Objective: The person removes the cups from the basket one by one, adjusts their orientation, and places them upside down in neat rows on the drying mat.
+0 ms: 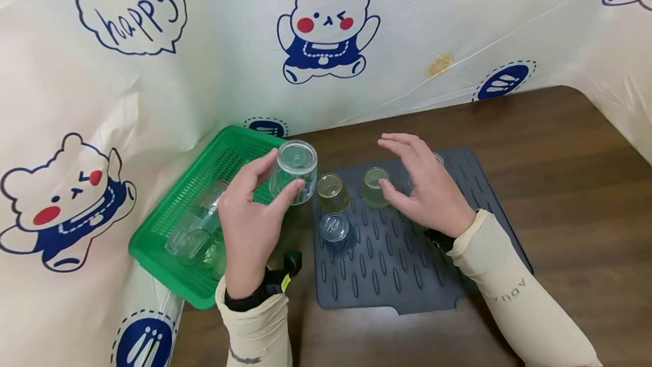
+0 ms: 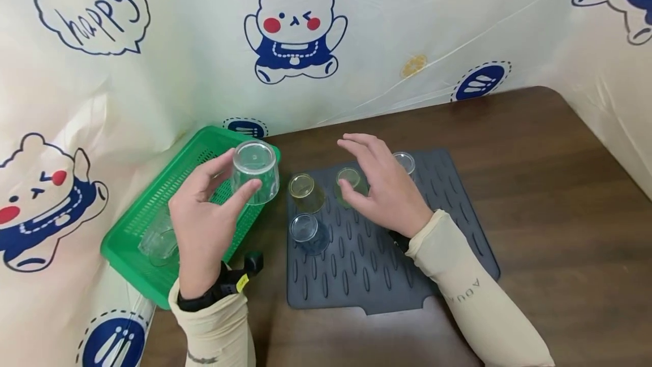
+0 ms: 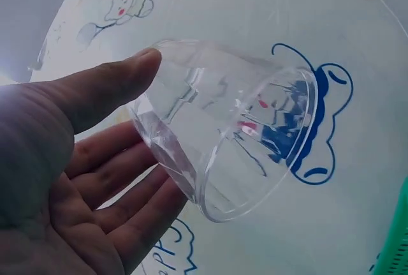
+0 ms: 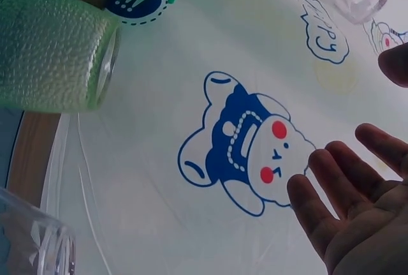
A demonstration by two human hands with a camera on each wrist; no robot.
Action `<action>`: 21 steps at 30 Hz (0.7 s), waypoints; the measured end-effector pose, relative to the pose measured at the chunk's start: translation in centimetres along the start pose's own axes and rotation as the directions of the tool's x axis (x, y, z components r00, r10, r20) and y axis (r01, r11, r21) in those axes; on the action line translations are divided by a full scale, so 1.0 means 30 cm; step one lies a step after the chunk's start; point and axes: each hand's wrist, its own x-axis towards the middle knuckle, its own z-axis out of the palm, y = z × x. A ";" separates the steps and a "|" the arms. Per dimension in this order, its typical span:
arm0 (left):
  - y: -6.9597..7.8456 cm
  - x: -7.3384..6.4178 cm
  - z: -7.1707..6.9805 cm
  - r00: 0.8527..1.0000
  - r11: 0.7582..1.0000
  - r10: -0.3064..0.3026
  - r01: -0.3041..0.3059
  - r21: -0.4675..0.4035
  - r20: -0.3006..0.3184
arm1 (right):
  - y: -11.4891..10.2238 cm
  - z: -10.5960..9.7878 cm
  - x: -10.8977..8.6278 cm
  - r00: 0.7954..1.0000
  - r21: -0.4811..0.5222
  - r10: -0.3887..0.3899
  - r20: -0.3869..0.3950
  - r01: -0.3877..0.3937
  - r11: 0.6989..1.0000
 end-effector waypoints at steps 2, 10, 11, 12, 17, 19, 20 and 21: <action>-0.028 -0.004 0.010 1.000 1.000 0.012 -0.012 0.002 0.015 | -0.001 0.002 0.002 1.000 0.002 -0.008 -0.005 0.008 1.000; -0.071 -0.016 0.048 0.994 0.999 0.050 -0.050 0.000 0.100 | -0.005 -0.003 0.008 1.000 0.017 0.002 -0.007 -0.002 1.000; -0.070 -0.017 0.051 0.993 0.999 0.048 -0.049 0.005 0.111 | -0.005 -0.004 0.007 1.000 0.020 0.005 -0.009 -0.005 1.000; -0.068 -0.018 0.055 0.992 0.999 0.048 -0.049 0.010 0.120 | -0.007 -0.006 0.007 1.000 0.025 0.008 -0.012 -0.007 1.000; -0.064 -0.021 0.062 0.989 0.998 0.039 -0.045 0.040 0.145 | -0.011 -0.009 0.006 1.000 0.035 0.003 -0.023 -0.002 0.999; -0.065 -0.024 0.063 0.988 0.998 0.038 -0.045 0.046 0.150 | -0.012 -0.006 0.007 1.000 0.038 -0.002 -0.021 0.003 0.999; -0.065 -0.024 0.064 0.988 0.998 0.038 -0.046 0.048 0.152 | -0.012 -0.004 0.008 1.000 0.035 -0.004 -0.019 0.005 0.999; -0.066 -0.026 0.065 0.987 0.998 0.041 -0.049 0.047 0.156 | -0.011 -0.002 0.008 1.000 0.031 -0.007 -0.015 0.007 0.999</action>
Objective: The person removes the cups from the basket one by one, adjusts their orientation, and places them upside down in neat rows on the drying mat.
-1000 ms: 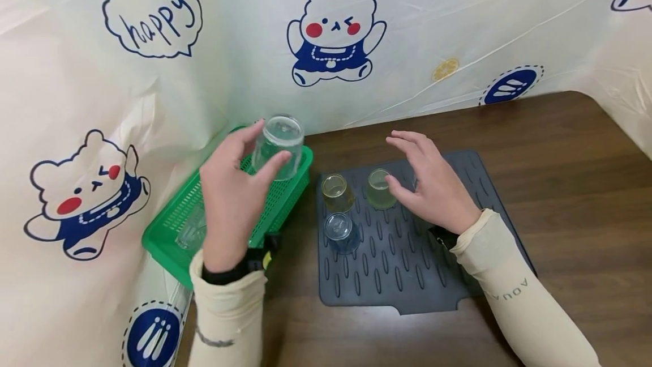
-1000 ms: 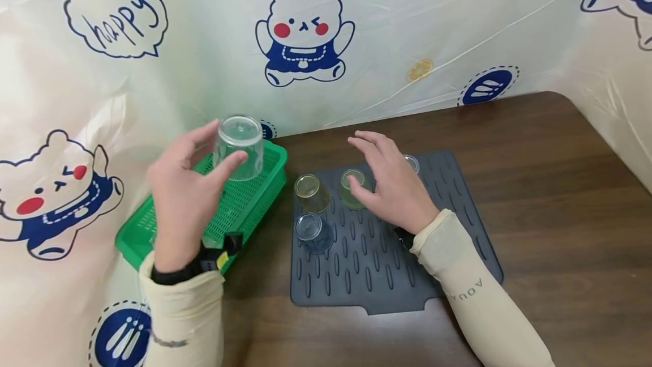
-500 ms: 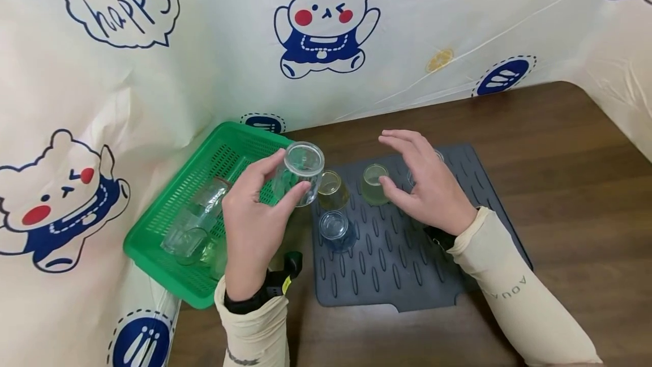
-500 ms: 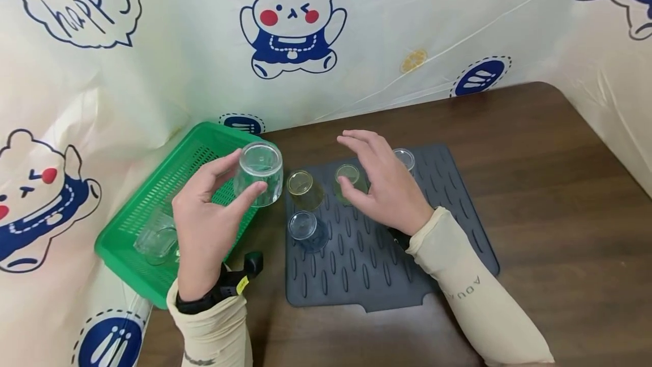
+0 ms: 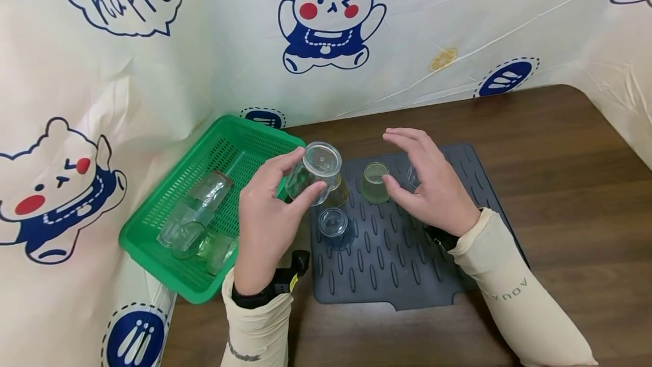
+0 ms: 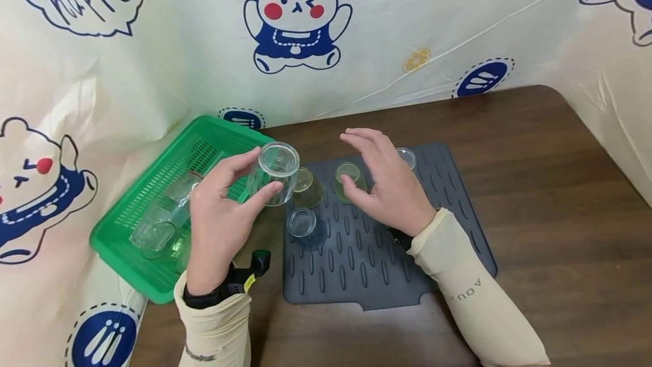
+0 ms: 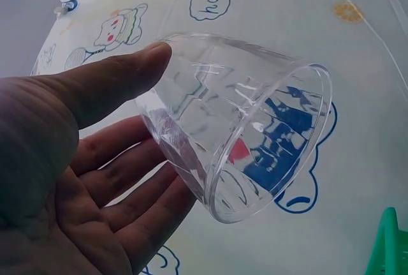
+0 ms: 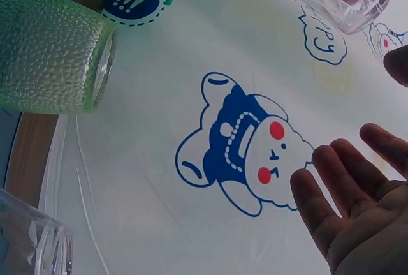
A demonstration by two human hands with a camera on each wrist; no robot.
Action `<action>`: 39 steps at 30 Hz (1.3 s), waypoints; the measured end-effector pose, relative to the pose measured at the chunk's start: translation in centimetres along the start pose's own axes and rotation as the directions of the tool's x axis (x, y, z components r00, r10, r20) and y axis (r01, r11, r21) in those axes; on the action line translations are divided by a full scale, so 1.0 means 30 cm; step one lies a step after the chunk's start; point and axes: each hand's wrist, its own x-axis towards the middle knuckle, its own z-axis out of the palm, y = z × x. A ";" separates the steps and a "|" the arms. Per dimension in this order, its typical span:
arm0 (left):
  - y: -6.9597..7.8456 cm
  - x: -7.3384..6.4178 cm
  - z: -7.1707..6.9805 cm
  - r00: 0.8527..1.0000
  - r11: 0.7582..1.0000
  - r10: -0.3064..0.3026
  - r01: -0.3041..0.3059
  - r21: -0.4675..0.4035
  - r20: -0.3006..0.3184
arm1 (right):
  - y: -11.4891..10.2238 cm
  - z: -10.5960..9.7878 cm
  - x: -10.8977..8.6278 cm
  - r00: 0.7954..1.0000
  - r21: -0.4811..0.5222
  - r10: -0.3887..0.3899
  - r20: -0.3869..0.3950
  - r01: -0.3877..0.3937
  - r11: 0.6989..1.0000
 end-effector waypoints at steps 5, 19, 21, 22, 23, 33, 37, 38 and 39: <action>0.008 0.001 0.008 0.999 1.000 0.025 -0.025 0.002 0.033 | -0.003 0.004 0.001 1.000 -0.009 -0.005 0.013 0.006 1.000; 0.043 -0.005 0.025 0.982 0.998 0.051 -0.054 0.013 0.180 | -0.018 0.012 -0.005 0.997 0.062 -0.034 0.074 0.029 0.998; 0.045 -0.006 0.026 0.975 0.997 0.075 -0.080 0.014 0.208 | -0.023 0.011 -0.006 0.994 0.092 -0.051 0.099 0.042 0.995; 0.047 -0.006 0.028 0.970 0.995 0.088 -0.095 0.019 0.225 | -0.025 0.012 -0.006 0.991 0.109 -0.063 0.117 0.050 0.993; 0.047 -0.007 0.029 0.965 0.994 0.100 -0.109 0.024 0.242 | -0.028 0.012 -0.005 0.988 0.123 -0.074 0.136 0.057 0.991; 0.046 -0.018 0.051 0.927 0.982 0.127 -0.169 0.090 0.352 | -0.034 0.016 -0.011 0.961 0.149 -0.105 0.255 0.068 0.986; 0.044 -0.020 0.054 0.922 0.983 0.117 -0.160 0.089 0.368 | -0.031 0.021 -0.014 0.955 0.137 -0.109 0.277 0.073 0.988; 0.043 -0.019 0.054 0.921 0.983 0.119 -0.162 0.088 0.372 | -0.030 0.021 -0.015 0.953 0.135 -0.112 0.280 0.076 0.988; 0.043 -0.019 0.055 0.919 0.983 0.121 -0.165 0.086 0.375 | -0.030 0.022 -0.015 0.952 0.134 -0.114 0.283 0.079 0.988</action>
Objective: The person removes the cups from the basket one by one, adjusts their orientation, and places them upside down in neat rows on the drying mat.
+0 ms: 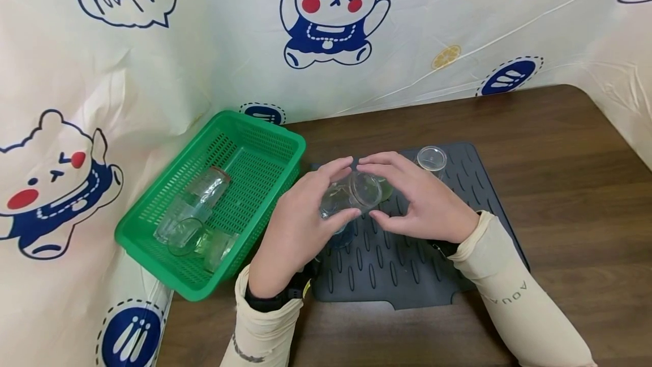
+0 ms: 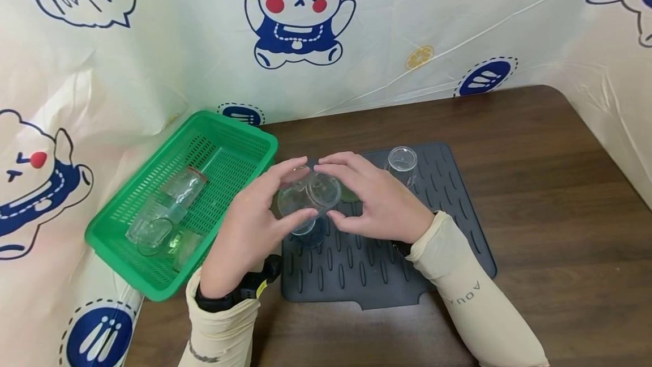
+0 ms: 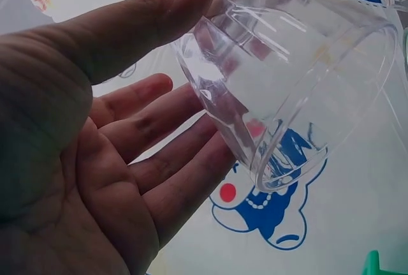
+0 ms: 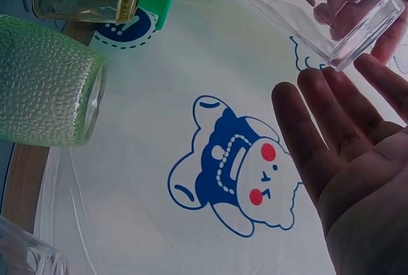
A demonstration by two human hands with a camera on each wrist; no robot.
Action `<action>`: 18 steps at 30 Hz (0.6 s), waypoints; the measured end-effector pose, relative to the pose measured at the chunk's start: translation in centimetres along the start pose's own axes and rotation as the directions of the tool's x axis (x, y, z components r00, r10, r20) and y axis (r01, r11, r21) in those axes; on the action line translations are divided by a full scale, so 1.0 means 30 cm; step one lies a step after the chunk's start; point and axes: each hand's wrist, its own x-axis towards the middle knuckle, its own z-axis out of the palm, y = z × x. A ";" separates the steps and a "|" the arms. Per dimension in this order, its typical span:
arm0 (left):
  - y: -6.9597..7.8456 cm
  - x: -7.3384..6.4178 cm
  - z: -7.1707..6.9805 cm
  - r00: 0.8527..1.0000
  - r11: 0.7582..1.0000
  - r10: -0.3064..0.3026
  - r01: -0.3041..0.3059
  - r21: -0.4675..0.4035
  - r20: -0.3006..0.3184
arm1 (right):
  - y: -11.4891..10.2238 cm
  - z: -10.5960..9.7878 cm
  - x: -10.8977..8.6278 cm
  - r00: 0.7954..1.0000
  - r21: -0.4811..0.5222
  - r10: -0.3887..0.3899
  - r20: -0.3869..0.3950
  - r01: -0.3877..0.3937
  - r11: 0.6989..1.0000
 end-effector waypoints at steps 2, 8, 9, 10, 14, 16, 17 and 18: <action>0.000 0.001 0.001 1.000 1.000 0.008 -0.008 0.001 0.004 | 0.001 0.001 0.000 1.000 -0.003 -0.003 0.005 0.003 1.000; 0.000 0.004 0.010 0.999 1.000 0.022 -0.022 -0.017 0.029 | 0.004 0.004 0.000 1.000 0.001 -0.001 0.029 0.001 1.000; 0.000 0.005 0.012 0.999 1.000 0.022 -0.021 -0.021 0.038 | 0.005 0.004 -0.001 0.999 0.005 0.002 0.033 -0.002 1.000; 0.000 0.005 0.014 0.999 1.000 0.021 -0.020 -0.023 0.046 | 0.007 0.004 -0.002 0.999 0.009 0.005 0.036 -0.006 1.000; -0.003 0.010 0.018 0.998 0.999 0.010 -0.008 -0.038 0.058 | 0.018 0.002 0.000 0.999 -0.005 0.019 0.036 -0.019 1.000; -0.007 0.012 0.016 0.999 0.999 -0.005 0.007 -0.045 0.040 | 0.026 0.001 0.001 0.999 -0.039 0.033 0.034 -0.032 0.999; -0.010 0.013 0.015 1.000 0.999 -0.015 0.017 -0.050 0.025 | 0.030 0.001 0.001 0.998 -0.062 0.048 0.035 -0.045 0.997; -0.014 0.014 0.013 1.000 0.998 -0.030 0.030 -0.054 0.007 | 0.034 0.002 0.001 0.997 -0.086 0.066 0.038 -0.062 0.994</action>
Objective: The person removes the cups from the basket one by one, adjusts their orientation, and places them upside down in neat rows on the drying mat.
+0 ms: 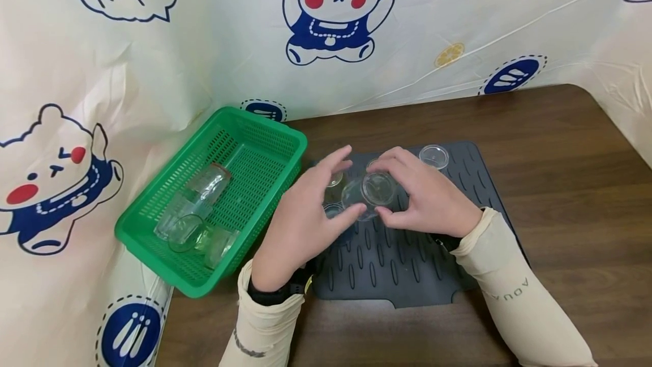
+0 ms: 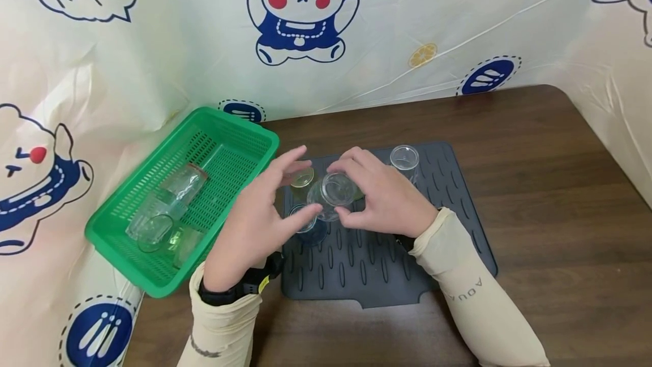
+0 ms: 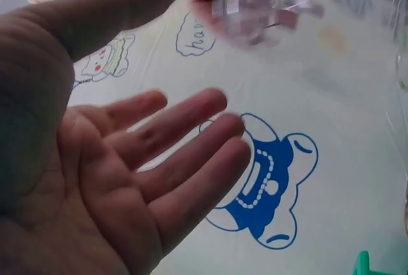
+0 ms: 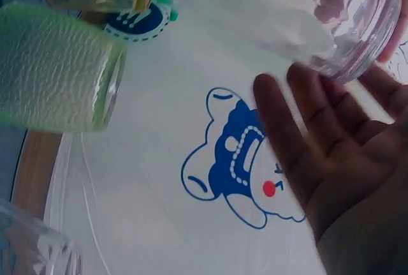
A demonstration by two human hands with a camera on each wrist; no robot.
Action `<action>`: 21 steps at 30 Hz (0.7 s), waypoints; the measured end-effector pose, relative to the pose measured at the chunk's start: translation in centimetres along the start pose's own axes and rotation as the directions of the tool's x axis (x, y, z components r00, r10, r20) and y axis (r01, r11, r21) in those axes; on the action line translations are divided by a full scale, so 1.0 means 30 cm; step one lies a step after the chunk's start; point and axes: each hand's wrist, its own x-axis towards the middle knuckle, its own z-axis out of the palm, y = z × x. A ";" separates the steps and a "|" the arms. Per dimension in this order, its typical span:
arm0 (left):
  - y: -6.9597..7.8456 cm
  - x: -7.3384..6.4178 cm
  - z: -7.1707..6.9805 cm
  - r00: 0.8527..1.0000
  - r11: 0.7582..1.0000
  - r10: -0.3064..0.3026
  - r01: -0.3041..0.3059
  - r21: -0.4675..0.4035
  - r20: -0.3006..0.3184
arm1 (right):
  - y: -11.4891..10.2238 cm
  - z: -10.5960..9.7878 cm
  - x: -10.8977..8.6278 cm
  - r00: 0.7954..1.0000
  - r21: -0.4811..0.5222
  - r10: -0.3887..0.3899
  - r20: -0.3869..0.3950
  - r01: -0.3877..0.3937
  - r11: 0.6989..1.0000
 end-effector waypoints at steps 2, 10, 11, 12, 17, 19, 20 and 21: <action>-0.008 0.000 -0.005 0.999 1.000 -0.028 0.028 -0.006 -0.043 | 0.006 0.002 -0.001 0.999 -0.043 0.045 0.022 -0.044 0.998; -0.028 0.003 -0.014 0.989 0.994 -0.104 0.101 -0.031 -0.103 | 0.022 0.029 -0.014 0.919 -0.141 0.296 0.262 -0.267 0.953; -0.030 0.004 -0.014 0.989 0.994 -0.110 0.108 -0.028 -0.098 | 0.024 0.033 -0.015 0.906 -0.153 0.315 0.282 -0.282 0.947; -0.031 0.004 -0.013 0.989 0.993 -0.115 0.114 -0.026 -0.092 | 0.026 0.036 -0.015 0.895 -0.161 0.331 0.298 -0.295 0.942; -0.040 0.008 -0.008 0.989 0.990 -0.138 0.136 -0.029 -0.058 | 0.032 0.047 -0.018 0.864 -0.174 0.367 0.345 -0.326 0.929; -0.044 0.009 -0.006 0.988 0.989 -0.145 0.144 -0.023 -0.050 | 0.033 0.053 -0.018 0.851 -0.181 0.381 0.362 -0.337 0.924; -0.046 0.009 -0.006 0.988 0.989 -0.148 0.147 -0.021 -0.047 | 0.033 0.055 -0.018 0.842 -0.184 0.391 0.371 -0.346 0.920; -0.047 0.010 -0.005 0.988 0.989 -0.150 0.149 -0.020 -0.045 | 0.033 0.058 -0.018 0.834 -0.189 0.400 0.380 -0.353 0.916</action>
